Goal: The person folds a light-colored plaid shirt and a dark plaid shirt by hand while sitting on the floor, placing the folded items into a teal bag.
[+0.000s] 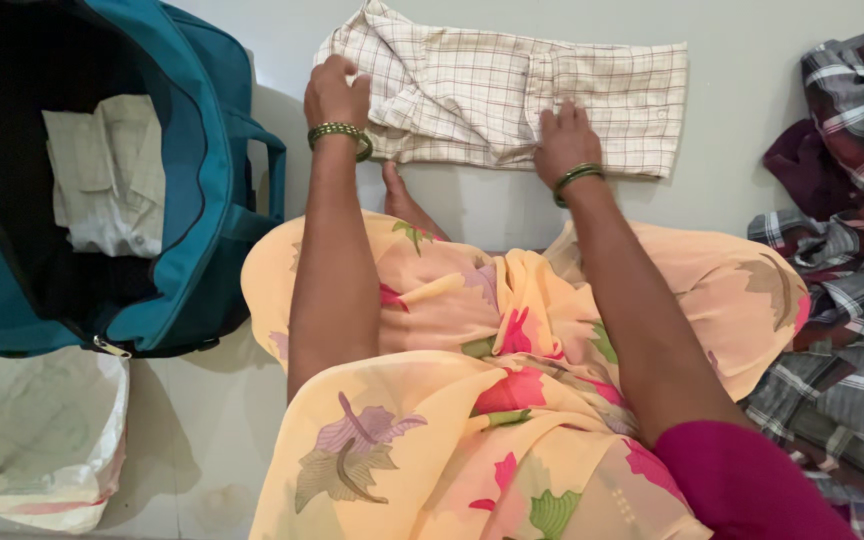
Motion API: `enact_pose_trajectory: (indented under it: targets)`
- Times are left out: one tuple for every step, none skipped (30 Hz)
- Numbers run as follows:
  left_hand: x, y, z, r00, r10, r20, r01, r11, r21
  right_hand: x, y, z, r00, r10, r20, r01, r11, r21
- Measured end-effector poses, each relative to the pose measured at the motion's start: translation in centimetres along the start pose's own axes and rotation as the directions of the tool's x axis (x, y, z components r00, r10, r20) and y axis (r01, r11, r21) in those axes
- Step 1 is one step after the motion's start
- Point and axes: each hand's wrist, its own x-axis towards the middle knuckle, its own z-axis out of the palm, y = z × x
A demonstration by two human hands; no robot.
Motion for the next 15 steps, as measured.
enact_pose_trajectory:
  targets:
    - [-0.1,-0.3,0.7,0.999,0.032,-0.03,-0.031,0.999,0.019,-0.2,0.6,-0.5,1.0,-0.019,-0.02,0.02,0.998,0.063]
    - [0.0,-0.3,1.3,0.996,0.065,-0.059,-0.062,0.997,0.038,-0.3,1.4,-1.2,0.999,-0.035,-0.042,0.04,0.991,0.126]
    - [-0.1,-0.2,1.8,0.991,0.099,-0.086,-0.095,0.994,0.059,-0.7,1.6,-1.7,0.997,-0.048,-0.064,0.059,0.98,0.189]
    - [-0.6,0.5,2.6,0.996,0.093,-0.012,-0.092,0.995,0.047,-1.1,1.5,-2.1,1.0,-0.003,-0.021,0.007,0.978,0.209]
    - [-0.8,2.1,3.7,0.994,0.091,0.054,-0.093,0.995,0.037,-0.9,1.3,-2.8,0.999,0.038,0.014,-0.041,0.973,0.229]
    - [-1.7,3.8,4.9,0.979,0.012,0.205,-0.013,1.0,0.004,-0.8,1.0,-3.5,0.996,0.079,0.05,-0.089,0.965,0.247]
    - [-3.1,5.5,6.2,0.932,-0.062,0.357,0.071,0.997,-0.012,-1.0,0.5,-3.7,0.999,0.046,0.006,-0.047,0.975,0.215]
    - [-4.1,6.9,7.3,0.84,0.067,0.539,-0.147,0.983,0.108,-1.3,-0.1,-3.7,0.999,0.012,-0.036,-0.005,0.983,0.182]
    - [-5.7,8.1,8.2,0.75,0.315,0.582,-0.416,0.908,0.045,-1.5,-0.2,-3.8,0.996,-0.023,-0.081,0.035,0.989,0.145]
    - [-8.0,9.5,9.5,0.707,0.476,0.524,-0.54,0.841,-0.036,-1.5,-0.3,-3.6,0.992,-0.034,-0.121,0.049,0.991,0.121]
    - [-9.8,10.5,10.4,0.659,0.52,0.543,-0.595,0.802,-0.045,-1.4,-0.5,-3.1,0.986,-0.045,-0.161,0.06,0.994,0.095]
    - [-11.0,11.1,11.0,0.609,0.561,0.561,-0.648,0.76,-0.056,-1.2,-0.4,-2.7,0.978,-0.056,-0.2,0.071,0.995,0.069]
    - [-11.7,11.4,11.6,0.593,0.622,0.511,-0.7,0.712,-0.055,-1.0,0.1,-2.5,0.984,-0.029,-0.177,0.051,0.992,0.119]
    - [-12.4,11.6,12.1,0.571,0.68,0.46,-0.748,0.662,-0.05,-0.7,0.6,-2.4,0.988,-0.003,-0.153,0.029,0.985,0.169]
    - [-12.7,11.8,12.5,0.546,0.734,0.404,-0.791,0.61,-0.04,-0.4,1.2,-2.3,0.991,0.02,-0.129,0.009,0.977,0.215]
